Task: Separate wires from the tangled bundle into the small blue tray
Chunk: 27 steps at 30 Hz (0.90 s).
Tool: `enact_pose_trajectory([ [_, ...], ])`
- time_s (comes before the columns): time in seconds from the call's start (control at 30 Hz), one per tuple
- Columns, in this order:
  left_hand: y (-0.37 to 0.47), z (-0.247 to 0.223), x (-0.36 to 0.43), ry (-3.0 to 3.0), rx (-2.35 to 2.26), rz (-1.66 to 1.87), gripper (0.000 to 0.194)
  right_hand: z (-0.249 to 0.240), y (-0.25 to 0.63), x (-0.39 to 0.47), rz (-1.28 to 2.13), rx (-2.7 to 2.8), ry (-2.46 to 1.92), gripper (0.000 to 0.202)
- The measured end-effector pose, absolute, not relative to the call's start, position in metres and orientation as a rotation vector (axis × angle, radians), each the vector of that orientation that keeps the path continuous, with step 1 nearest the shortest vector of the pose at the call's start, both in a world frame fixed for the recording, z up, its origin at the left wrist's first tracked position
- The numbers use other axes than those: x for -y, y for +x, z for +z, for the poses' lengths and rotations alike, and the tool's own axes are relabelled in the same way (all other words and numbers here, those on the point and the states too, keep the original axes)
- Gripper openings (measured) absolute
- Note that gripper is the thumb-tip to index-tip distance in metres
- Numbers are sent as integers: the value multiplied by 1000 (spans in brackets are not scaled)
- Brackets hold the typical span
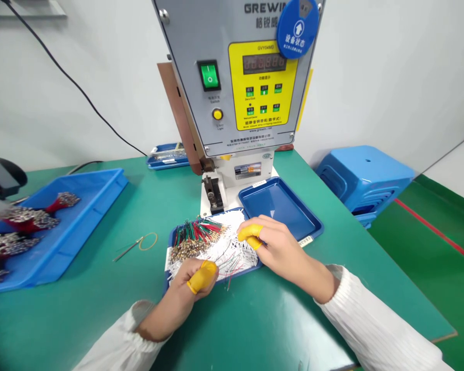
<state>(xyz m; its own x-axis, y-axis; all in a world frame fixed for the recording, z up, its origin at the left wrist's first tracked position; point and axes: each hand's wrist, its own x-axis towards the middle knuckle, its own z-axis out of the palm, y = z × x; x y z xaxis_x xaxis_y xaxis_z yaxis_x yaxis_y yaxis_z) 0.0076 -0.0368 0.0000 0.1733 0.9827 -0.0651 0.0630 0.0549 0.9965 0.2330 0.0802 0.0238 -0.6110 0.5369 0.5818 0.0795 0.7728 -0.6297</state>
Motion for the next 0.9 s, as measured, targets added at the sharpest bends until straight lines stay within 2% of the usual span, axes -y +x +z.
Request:
enact_pose_trajectory([
  [0.9,9,6,35,1254,-1160,977,55,23,234,-83,699,2167,-435,21],
])
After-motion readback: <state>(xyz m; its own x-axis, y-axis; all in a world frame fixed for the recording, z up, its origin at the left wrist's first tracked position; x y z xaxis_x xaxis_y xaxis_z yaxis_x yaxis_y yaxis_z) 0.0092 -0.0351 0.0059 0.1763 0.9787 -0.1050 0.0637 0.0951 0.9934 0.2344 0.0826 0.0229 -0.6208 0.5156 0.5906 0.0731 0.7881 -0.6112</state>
